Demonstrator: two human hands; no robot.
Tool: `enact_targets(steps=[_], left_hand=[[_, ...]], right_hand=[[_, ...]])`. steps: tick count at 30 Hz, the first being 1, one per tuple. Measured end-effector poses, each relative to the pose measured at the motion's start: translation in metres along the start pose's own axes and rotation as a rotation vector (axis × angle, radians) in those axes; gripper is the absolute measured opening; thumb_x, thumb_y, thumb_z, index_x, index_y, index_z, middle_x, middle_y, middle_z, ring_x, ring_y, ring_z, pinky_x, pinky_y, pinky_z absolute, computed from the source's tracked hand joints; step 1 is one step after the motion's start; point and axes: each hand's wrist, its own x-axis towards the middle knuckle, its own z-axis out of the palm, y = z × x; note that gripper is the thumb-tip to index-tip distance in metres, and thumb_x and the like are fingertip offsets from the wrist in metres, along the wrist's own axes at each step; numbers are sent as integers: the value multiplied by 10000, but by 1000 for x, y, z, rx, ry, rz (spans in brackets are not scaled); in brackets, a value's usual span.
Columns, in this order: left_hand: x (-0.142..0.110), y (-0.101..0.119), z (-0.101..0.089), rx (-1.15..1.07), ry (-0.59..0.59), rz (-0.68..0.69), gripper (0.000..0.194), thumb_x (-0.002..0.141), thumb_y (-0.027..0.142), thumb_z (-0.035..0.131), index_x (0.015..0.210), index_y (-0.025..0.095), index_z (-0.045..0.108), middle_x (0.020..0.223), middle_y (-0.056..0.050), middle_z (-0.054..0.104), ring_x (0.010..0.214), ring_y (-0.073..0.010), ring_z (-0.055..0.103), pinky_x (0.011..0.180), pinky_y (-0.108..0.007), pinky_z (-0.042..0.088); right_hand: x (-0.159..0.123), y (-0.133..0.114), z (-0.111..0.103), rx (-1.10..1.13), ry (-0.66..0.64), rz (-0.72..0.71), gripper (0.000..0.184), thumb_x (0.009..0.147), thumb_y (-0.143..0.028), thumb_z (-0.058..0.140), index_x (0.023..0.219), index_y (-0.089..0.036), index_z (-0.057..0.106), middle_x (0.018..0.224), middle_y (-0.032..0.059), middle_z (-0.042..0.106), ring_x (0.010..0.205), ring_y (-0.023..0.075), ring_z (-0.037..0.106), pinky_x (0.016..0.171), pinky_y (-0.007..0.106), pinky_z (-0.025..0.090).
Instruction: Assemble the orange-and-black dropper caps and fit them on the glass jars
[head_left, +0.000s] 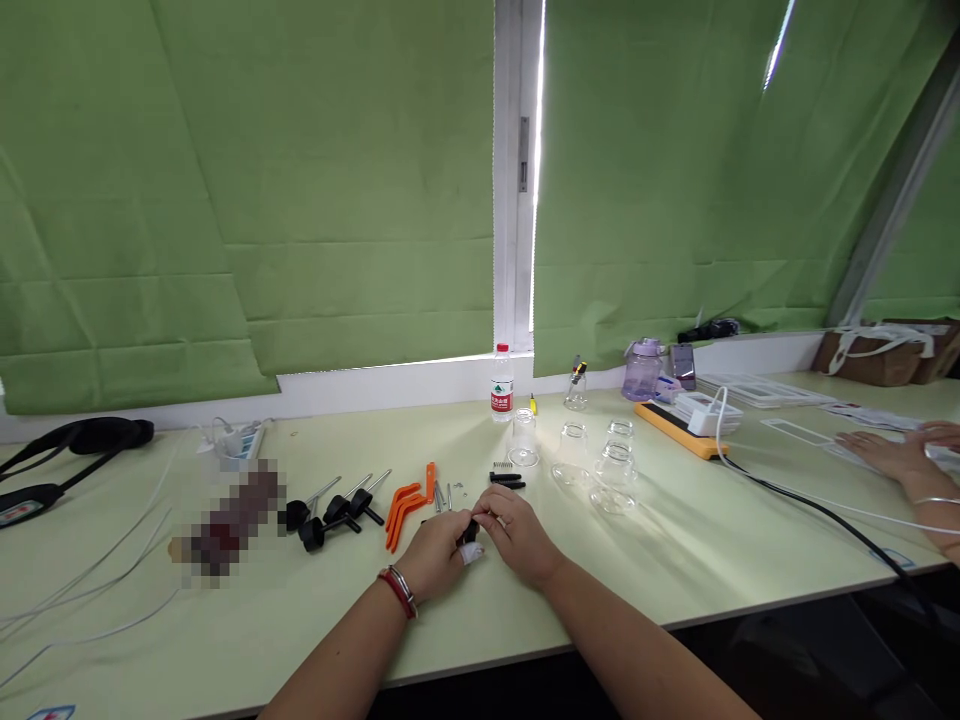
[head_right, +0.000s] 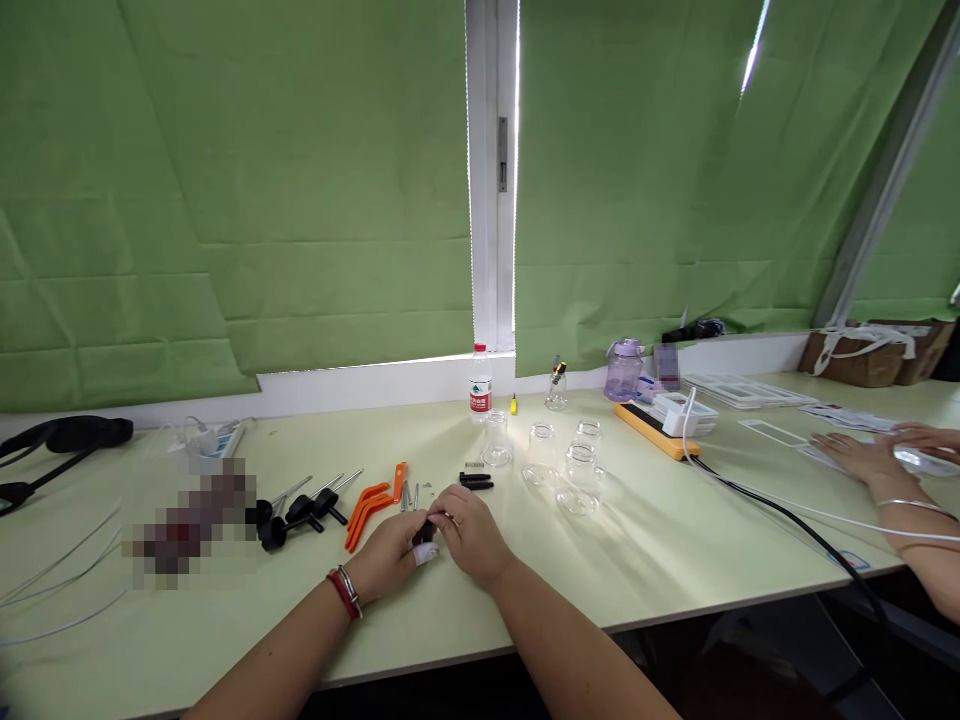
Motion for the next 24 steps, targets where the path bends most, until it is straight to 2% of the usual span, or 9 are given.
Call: enact_targets(steps=[18,21,24], left_hand=[[0,1,-1,-14,-3,-10,100,785,288,526,772,195,492,736,-7,555,672,-154,474,610,-248,349],[0,3,-3,-20,-13,-20,91,779,281,528,770,198,493,725,0,551,663,-150,471,602,-245,346],[0,5,-5,-30,-25,-30,80,774,274,530,786,200,500,731,3,559,663,-147,474,598,-241,343]], right_hand=[[-2,3,1,-18,-25,15,162,868,-143,438,769,-188,558,761,15,559,731,135,516,685,258,414],[-1,9,0,-90,3,80,194,880,-162,421,778,-191,583,780,29,578,766,151,527,701,272,421],[0,20,-1,-259,26,226,182,852,-140,453,834,-194,626,860,60,614,863,191,535,766,310,419]])
